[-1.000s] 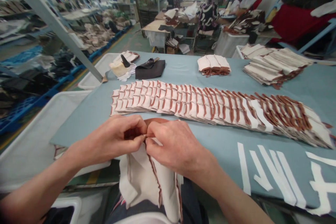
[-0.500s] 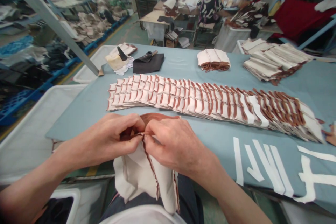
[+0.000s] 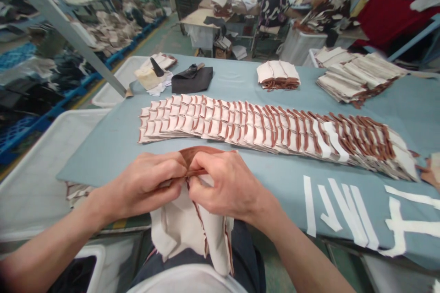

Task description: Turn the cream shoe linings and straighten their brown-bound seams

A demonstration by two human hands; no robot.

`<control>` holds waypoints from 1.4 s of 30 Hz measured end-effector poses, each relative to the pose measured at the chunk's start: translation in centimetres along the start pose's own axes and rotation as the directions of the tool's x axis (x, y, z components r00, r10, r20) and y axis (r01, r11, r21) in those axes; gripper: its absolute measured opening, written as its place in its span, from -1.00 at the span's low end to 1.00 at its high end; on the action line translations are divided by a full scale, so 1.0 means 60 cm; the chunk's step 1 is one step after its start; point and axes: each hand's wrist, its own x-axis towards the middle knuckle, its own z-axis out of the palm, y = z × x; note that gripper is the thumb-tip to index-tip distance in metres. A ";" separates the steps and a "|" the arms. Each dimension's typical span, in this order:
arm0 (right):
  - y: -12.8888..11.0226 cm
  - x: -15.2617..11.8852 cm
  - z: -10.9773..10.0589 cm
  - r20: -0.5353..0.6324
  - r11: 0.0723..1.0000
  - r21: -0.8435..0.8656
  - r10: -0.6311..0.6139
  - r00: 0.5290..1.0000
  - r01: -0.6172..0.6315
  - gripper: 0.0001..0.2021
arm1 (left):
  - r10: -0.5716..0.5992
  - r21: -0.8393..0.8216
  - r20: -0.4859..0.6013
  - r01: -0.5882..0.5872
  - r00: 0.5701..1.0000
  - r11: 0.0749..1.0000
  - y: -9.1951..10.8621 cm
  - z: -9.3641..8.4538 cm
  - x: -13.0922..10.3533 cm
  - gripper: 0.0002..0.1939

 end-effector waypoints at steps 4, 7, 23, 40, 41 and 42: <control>0.005 0.004 0.000 0.103 0.979 0.135 0.142 0.985 -0.155 -0.92 | 0.064 0.218 0.028 -0.068 0.998 0.974 -0.015 0.007 -0.017 -0.82; 0.015 0.009 0.006 0.240 0.912 0.252 0.265 0.934 -0.323 -0.91 | 0.096 0.291 0.048 -0.106 0.994 0.951 -0.025 0.010 -0.027 -0.82; -0.005 0.024 -0.025 0.156 0.993 0.014 0.117 0.981 -0.121 -0.85 | 0.074 0.133 -0.002 -0.073 0.997 0.988 -0.025 -0.006 0.004 -0.88; 0.051 0.035 -0.003 0.423 0.654 0.577 0.272 0.864 -0.488 -0.81 | 0.219 0.265 0.002 -0.212 0.976 0.941 -0.062 0.010 -0.003 -0.79; 0.052 0.036 0.000 0.423 0.640 0.586 0.282 0.861 -0.497 -0.82 | 0.212 0.268 -0.002 -0.203 0.977 0.942 -0.064 0.012 -0.004 -0.79; 0.052 0.038 0.001 0.419 0.636 0.586 0.292 0.860 -0.502 -0.82 | 0.203 0.268 -0.004 -0.194 0.979 0.944 -0.066 0.014 -0.005 -0.79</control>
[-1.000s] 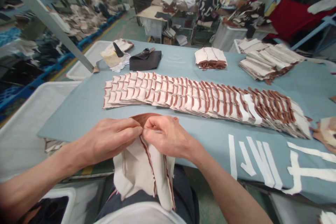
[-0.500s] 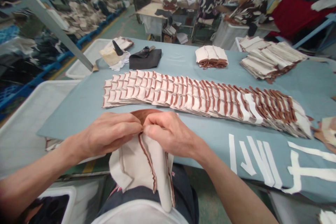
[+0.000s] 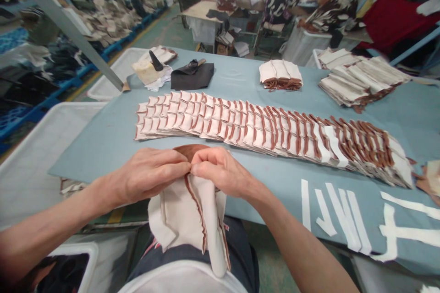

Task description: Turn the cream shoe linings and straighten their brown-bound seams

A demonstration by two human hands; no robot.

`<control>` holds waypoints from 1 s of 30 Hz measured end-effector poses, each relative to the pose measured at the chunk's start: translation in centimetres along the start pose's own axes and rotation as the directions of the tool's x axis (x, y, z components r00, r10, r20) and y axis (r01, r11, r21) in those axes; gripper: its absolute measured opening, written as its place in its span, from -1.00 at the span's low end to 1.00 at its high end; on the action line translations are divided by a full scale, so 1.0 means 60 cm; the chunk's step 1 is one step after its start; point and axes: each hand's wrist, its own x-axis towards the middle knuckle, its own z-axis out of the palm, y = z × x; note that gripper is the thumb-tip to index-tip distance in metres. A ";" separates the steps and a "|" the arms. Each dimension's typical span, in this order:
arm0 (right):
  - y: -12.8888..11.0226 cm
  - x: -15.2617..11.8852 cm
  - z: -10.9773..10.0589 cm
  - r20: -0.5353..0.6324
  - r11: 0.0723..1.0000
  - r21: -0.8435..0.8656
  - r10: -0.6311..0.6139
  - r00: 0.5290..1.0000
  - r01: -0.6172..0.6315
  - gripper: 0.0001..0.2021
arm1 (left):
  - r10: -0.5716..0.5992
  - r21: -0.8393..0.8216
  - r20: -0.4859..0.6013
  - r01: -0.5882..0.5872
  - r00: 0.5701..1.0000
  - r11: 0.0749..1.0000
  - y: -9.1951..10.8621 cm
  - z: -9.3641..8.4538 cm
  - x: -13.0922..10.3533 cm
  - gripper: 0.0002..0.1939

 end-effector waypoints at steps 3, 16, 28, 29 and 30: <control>-0.004 0.003 -0.001 -0.015 0.999 -0.041 -0.006 1.000 0.005 -0.84 | -0.037 -0.068 0.003 0.037 0.999 0.997 -0.003 0.002 0.001 -0.82; -0.017 0.017 -0.024 0.020 0.949 -0.248 -0.194 0.981 0.192 -0.85 | -0.251 -0.558 0.353 0.418 0.901 0.717 -0.045 -0.042 0.037 -0.69; -0.029 0.001 -0.010 -0.005 0.595 -0.729 -0.499 0.867 0.339 -0.81 | -0.117 -0.628 0.593 0.548 0.797 0.552 -0.060 -0.048 0.064 -0.57; -0.028 0.000 -0.010 0.008 0.577 -0.733 -0.522 0.853 0.360 -0.82 | -0.098 -0.637 0.586 0.532 0.804 0.558 -0.061 -0.049 0.063 -0.57; -0.027 -0.001 -0.010 0.015 0.570 -0.731 -0.536 0.844 0.376 -0.83 | -0.086 -0.643 0.573 0.512 0.815 0.570 -0.061 -0.050 0.063 -0.57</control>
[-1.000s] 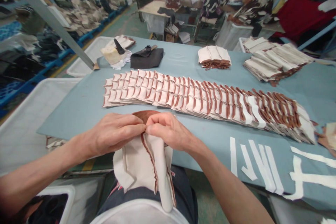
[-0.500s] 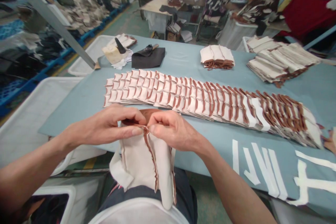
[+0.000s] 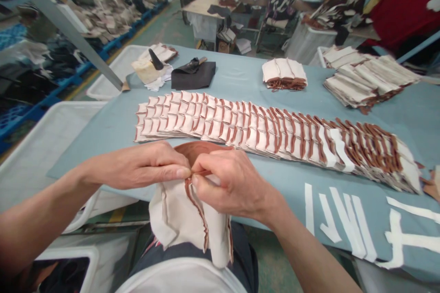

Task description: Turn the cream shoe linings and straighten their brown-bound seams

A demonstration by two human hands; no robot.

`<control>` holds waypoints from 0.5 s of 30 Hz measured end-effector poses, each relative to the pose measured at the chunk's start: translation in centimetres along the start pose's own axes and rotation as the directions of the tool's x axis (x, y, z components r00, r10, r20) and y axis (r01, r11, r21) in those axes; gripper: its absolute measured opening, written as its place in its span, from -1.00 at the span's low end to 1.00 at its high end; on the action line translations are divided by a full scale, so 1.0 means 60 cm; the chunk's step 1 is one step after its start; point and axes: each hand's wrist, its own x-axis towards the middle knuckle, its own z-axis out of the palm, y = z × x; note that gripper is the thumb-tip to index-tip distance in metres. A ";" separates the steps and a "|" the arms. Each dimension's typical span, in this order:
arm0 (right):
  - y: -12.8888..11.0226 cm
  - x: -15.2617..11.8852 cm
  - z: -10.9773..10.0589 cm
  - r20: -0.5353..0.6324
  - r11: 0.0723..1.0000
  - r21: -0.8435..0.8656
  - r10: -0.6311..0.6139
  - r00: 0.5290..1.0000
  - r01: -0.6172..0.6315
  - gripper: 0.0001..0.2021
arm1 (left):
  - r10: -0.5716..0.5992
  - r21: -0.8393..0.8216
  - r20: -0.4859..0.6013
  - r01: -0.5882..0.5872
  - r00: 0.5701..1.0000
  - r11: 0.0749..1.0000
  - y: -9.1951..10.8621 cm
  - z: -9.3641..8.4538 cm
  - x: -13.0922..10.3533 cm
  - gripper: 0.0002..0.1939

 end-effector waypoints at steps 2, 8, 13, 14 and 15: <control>0.002 -0.003 0.000 0.006 1.000 0.004 -0.008 1.000 0.008 -0.84 | 0.042 0.080 -0.032 -0.039 0.999 0.996 0.002 0.003 -0.002 -0.57; 0.006 -0.010 -0.006 0.018 1.000 -0.007 0.008 1.000 -0.008 -0.84 | 0.240 0.595 -0.189 -0.084 0.952 0.799 0.007 0.031 -0.012 -0.67; 0.012 -0.011 -0.005 0.072 0.987 0.159 0.008 0.997 -0.019 -0.84 | 0.346 0.664 -0.248 -0.101 0.905 0.741 -0.008 0.040 -0.019 -0.62; 0.013 -0.011 -0.003 0.068 0.985 0.172 -0.001 0.998 -0.011 -0.84 | 0.343 0.642 -0.259 -0.105 0.903 0.760 -0.012 0.040 -0.020 -0.61; 0.013 -0.011 0.000 0.060 0.985 0.172 -0.014 0.998 0.003 -0.84 | 0.333 0.610 -0.267 -0.109 0.904 0.785 -0.016 0.039 -0.020 -0.61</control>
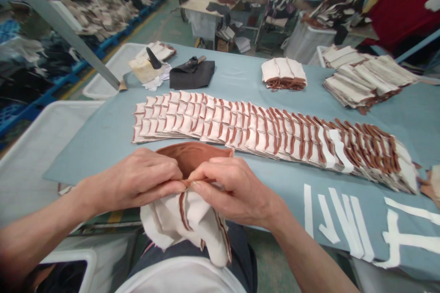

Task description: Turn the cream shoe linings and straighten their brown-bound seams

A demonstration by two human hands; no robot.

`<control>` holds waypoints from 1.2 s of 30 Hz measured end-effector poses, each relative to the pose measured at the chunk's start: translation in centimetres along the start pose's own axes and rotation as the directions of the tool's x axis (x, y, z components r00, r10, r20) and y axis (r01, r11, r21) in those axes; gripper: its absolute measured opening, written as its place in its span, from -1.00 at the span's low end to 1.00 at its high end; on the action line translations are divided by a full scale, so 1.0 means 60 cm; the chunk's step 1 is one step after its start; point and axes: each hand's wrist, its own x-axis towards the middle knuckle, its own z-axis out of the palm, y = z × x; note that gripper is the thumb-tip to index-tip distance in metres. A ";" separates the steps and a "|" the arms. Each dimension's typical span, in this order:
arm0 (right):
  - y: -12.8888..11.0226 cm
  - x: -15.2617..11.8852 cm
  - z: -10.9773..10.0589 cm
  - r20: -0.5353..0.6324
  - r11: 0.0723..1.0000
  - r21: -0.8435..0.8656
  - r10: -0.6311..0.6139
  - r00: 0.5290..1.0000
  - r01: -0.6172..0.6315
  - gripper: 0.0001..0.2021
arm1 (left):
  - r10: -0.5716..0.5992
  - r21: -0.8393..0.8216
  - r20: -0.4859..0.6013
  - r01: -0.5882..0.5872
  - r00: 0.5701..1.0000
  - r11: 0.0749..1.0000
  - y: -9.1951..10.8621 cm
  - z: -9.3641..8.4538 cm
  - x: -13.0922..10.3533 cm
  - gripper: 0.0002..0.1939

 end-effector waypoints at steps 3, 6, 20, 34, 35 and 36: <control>-0.003 -0.001 0.004 -0.002 0.997 -0.066 -0.040 0.999 0.039 -0.82 | -0.065 -0.145 0.027 0.068 0.998 0.987 -0.006 -0.001 -0.001 -0.62; -0.013 -0.005 0.001 0.045 0.977 -0.208 -0.031 0.999 0.040 -0.80 | -0.125 -0.165 0.090 0.139 0.988 0.977 -0.003 -0.007 0.004 -0.70; 0.000 0.012 -0.014 0.105 0.981 -0.182 0.080 0.991 -0.060 -0.85 | -0.302 -0.389 0.025 0.287 0.953 0.875 0.014 0.029 0.005 -0.70; 0.041 -0.002 -0.027 -0.040 0.991 -0.056 0.116 0.992 -0.118 -0.87 | -0.162 -0.038 -0.195 0.157 0.967 0.987 -0.060 0.008 -0.044 -0.63; 0.033 0.003 -0.027 -0.048 0.992 -0.053 0.115 0.992 -0.118 -0.85 | -0.134 0.031 -0.203 0.143 0.970 0.989 -0.069 0.013 -0.045 -0.62; 0.025 0.008 -0.027 -0.052 0.991 -0.050 0.121 0.991 -0.123 -0.83 | -0.104 0.105 -0.215 0.129 0.971 0.986 -0.077 0.019 -0.045 -0.62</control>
